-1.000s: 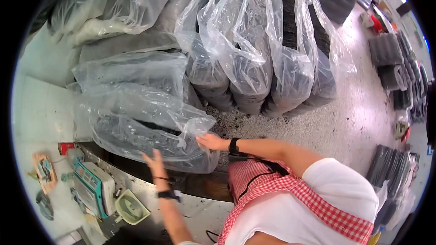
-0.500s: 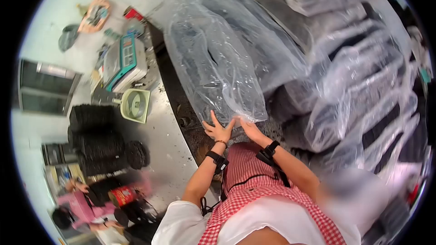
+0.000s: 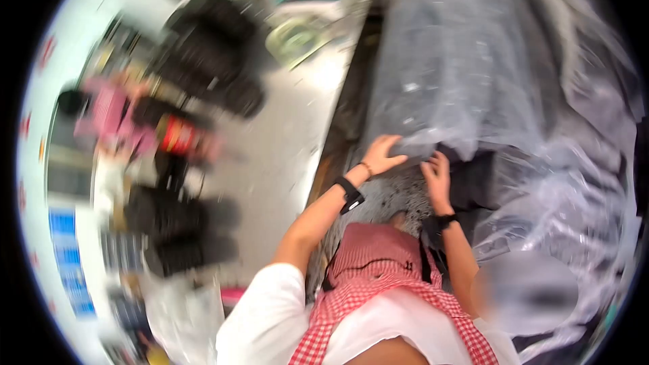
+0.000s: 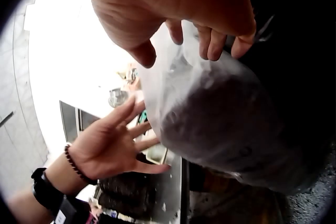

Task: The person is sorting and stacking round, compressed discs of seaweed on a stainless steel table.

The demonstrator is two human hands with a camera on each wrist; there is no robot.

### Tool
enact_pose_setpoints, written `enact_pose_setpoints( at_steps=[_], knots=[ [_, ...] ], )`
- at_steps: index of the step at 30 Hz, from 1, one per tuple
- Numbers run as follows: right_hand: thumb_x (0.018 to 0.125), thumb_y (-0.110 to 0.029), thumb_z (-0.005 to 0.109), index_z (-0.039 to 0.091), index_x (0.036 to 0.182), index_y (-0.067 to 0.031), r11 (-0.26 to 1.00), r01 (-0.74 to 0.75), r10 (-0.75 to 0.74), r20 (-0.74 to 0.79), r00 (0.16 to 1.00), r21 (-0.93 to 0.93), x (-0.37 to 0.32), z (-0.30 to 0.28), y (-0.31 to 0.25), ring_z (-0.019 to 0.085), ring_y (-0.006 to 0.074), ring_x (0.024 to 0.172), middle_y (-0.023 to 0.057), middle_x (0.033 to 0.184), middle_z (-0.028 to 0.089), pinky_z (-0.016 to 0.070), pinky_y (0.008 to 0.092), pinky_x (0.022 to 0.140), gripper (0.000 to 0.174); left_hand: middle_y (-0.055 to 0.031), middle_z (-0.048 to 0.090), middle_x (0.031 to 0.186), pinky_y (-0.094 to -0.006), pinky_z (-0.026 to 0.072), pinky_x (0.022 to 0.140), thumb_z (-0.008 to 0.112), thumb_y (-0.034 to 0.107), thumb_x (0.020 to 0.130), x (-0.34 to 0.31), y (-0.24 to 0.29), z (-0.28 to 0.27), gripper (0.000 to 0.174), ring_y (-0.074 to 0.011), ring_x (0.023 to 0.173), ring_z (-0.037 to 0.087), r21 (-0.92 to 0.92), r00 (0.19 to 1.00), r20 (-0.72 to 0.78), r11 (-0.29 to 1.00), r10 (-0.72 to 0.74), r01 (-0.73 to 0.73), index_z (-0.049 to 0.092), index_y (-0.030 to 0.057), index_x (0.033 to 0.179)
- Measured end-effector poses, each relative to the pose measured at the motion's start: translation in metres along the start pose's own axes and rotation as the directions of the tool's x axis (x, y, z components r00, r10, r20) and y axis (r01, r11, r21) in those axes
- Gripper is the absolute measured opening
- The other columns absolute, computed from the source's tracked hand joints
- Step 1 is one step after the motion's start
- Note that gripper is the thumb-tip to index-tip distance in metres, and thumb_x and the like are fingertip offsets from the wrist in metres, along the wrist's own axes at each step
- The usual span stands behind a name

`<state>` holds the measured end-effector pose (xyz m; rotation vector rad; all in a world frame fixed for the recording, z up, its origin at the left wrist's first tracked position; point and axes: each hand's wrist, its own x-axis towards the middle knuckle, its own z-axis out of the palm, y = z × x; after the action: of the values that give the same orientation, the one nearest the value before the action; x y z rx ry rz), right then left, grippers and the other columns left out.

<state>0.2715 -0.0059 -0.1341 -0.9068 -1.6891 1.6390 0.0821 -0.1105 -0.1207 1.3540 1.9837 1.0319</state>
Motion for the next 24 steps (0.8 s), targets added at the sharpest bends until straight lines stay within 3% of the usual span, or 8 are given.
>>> enact_pose_setpoints(
  at_steps=[2,4,7,12,16,18,21,24],
  knots=[
    [0.086,-0.017,0.060,0.038,0.130,-0.0051,0.988,-0.152,0.154,0.102,0.983,-0.019,-0.049,-0.014,0.029,0.051,0.0191,0.101,0.0121,0.112,0.052,0.0404,0.0308,0.090,0.050,-0.0192,0.052,0.121,-0.0385,0.0403,0.093,0.060,0.042,0.082,-0.080,0.014,-0.011,0.052,-0.0297,0.115,0.049,0.100,0.997,-0.036,0.993,0.065,-0.061,0.052,0.0073,0.120],
    [0.087,-0.018,0.059,0.045,0.121,-0.0060,0.960,-0.223,0.258,0.237,0.937,-0.167,-0.090,-0.050,0.126,0.055,0.0124,0.081,0.0044,0.099,0.055,0.0443,0.0257,0.066,0.038,-0.0175,0.058,0.112,-0.0380,0.0446,0.088,0.057,0.040,0.084,-0.164,0.024,-0.015,0.050,-0.0278,0.104,0.057,-0.125,0.959,0.161,0.959,-0.233,0.254,0.051,0.0061,0.120],
    [0.087,-0.020,0.057,0.051,0.112,-0.0057,0.837,-0.405,0.538,0.415,0.734,-0.369,-0.161,-0.055,0.129,0.056,0.0110,0.073,0.0034,0.091,0.058,0.0429,0.0239,0.059,0.029,-0.0145,0.063,0.103,-0.0366,0.0485,0.082,0.055,0.040,0.085,-0.302,0.015,-0.005,0.048,-0.0256,0.093,0.062,-0.128,0.922,0.081,0.914,-0.378,0.385,0.052,0.0060,0.118],
    [0.088,-0.018,0.055,0.056,0.103,-0.0028,0.728,-0.306,0.683,0.609,0.403,-0.614,-0.211,-0.010,0.125,0.058,0.0124,0.067,0.0044,0.080,0.061,0.0449,0.0255,0.057,0.021,-0.0119,0.065,0.100,-0.0337,0.0507,0.076,0.055,0.035,0.086,-0.496,0.043,0.014,0.040,-0.0218,0.086,0.064,-0.255,0.709,-0.267,0.757,-0.653,0.602,0.056,0.0068,0.114],
    [0.089,-0.016,0.053,0.057,0.099,-0.0007,0.833,0.126,0.508,0.835,0.212,-0.538,-0.221,0.071,0.134,0.059,0.0132,0.064,0.0072,0.077,0.062,0.0449,0.0266,0.054,0.018,-0.0172,0.062,0.099,-0.0389,0.0480,0.079,0.060,0.027,0.080,-0.604,0.079,0.016,0.037,-0.0309,0.090,0.060,-0.461,0.392,-0.473,0.601,-0.789,0.653,0.057,0.0059,0.109],
    [0.089,-0.015,0.053,0.057,0.098,0.0005,0.849,0.215,0.470,0.876,0.106,-0.482,-0.226,0.121,0.119,0.059,0.0137,0.065,0.0079,0.077,0.061,0.0463,0.0271,0.056,0.018,-0.0180,0.057,0.106,-0.0389,0.0461,0.083,0.061,0.023,0.078,-0.645,0.079,0.022,0.034,-0.0323,0.096,0.056,-0.143,0.247,-0.777,0.545,-0.578,0.826,0.058,0.0072,0.108],
    [0.088,-0.015,0.055,0.056,0.099,0.0031,0.869,0.370,0.365,0.930,-0.030,-0.329,-0.235,0.186,0.098,0.060,0.0151,0.069,0.0095,0.079,0.061,0.0495,0.0290,0.061,0.022,-0.0165,0.053,0.108,-0.0420,0.0422,0.089,0.061,0.017,0.075,-0.693,0.074,0.009,0.036,-0.0351,0.103,0.050,-0.123,0.018,-0.857,0.239,-0.514,0.963,0.054,0.0080,0.109],
    [0.087,-0.023,0.056,0.057,0.098,0.0019,0.759,0.638,0.323,0.926,-0.195,-0.130,-0.237,0.237,0.047,0.061,0.0216,0.073,0.0141,0.082,0.061,0.0483,0.0329,0.063,0.027,-0.0171,0.056,0.100,-0.0423,0.0427,0.085,0.060,0.012,0.071,-0.707,0.075,-0.006,0.038,-0.0349,0.099,0.051,-0.091,0.038,-0.916,0.297,-0.400,0.950,0.056,0.0084,0.108]
  ],
)
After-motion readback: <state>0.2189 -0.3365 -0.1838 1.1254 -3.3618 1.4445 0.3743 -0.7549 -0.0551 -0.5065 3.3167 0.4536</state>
